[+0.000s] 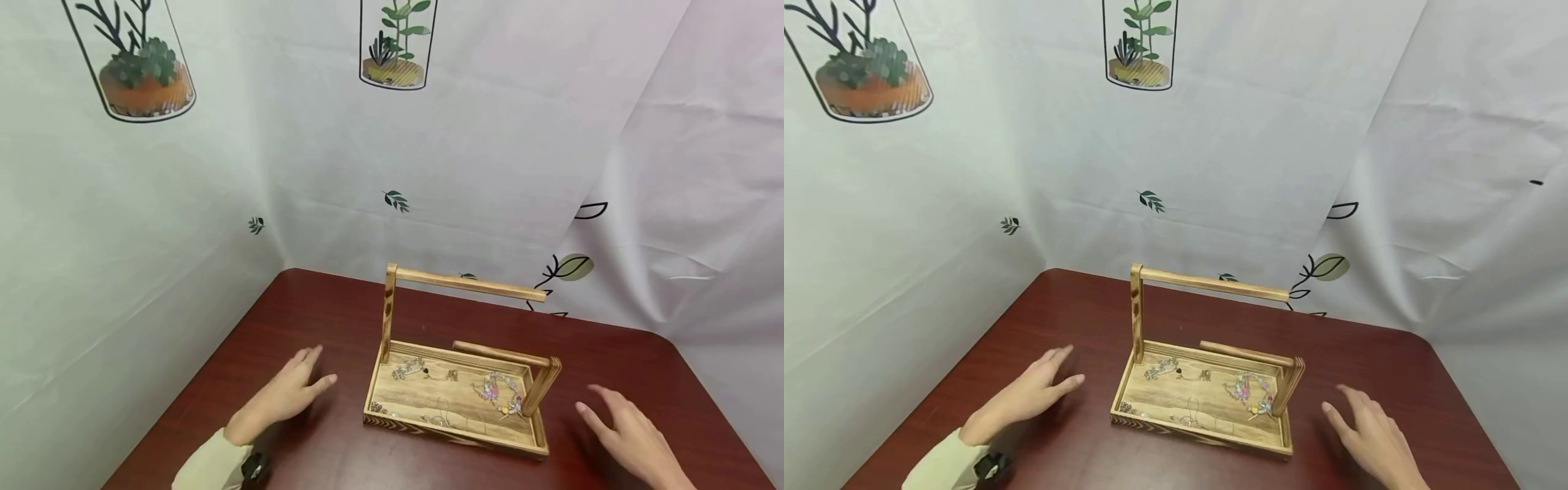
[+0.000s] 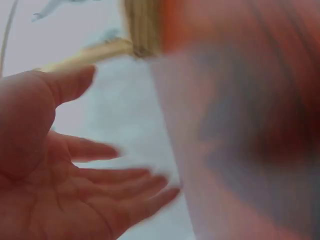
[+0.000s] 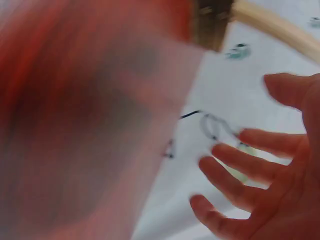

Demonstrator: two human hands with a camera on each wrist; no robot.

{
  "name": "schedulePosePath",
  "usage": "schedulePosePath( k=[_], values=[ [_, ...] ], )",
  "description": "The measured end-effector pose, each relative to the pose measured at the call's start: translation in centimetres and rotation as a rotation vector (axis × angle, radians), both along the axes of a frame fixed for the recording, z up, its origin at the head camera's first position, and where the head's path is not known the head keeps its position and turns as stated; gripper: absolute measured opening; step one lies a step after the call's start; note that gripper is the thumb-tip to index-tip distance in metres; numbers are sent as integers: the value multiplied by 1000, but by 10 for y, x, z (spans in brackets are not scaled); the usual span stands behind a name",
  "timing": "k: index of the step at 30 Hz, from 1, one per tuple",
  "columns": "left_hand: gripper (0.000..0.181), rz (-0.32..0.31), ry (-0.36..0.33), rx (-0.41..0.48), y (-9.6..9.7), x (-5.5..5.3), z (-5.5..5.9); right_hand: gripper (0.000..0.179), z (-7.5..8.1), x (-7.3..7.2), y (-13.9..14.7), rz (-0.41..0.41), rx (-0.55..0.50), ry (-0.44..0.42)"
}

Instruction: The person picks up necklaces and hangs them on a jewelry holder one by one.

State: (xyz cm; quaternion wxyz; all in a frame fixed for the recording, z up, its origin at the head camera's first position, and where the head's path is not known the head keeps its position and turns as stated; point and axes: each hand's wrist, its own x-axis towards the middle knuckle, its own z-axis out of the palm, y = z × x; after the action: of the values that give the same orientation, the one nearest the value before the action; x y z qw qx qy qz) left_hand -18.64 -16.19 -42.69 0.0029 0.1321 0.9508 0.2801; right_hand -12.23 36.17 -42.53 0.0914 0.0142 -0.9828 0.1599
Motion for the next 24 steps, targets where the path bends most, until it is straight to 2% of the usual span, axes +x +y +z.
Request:
schedulePosePath(
  k=[4,6,9,12,15,18,21,24],
  values=[
    [48,17,16,74,20,6,11,46,16,7,-17,11,-41,-60],
    [45,25,15,80,31,7,15,37,23,9,-27,50,-53,-85],
    [45,25,-8,77,44,7,18,24,32,13,-40,162,-78,-136],
    [46,23,-29,68,58,4,19,20,39,14,-51,303,-110,-197],
    [46,34,-44,64,70,0,20,18,43,11,-62,425,-154,-196],
    [47,48,-59,68,81,-4,21,17,40,5,-72,506,-223,-157],
    [47,63,-80,70,89,-9,21,21,36,-4,-84,530,-309,-210],
    [44,79,-116,81,94,-12,20,30,32,-14,-96,490,-353,-291]
  ],
)
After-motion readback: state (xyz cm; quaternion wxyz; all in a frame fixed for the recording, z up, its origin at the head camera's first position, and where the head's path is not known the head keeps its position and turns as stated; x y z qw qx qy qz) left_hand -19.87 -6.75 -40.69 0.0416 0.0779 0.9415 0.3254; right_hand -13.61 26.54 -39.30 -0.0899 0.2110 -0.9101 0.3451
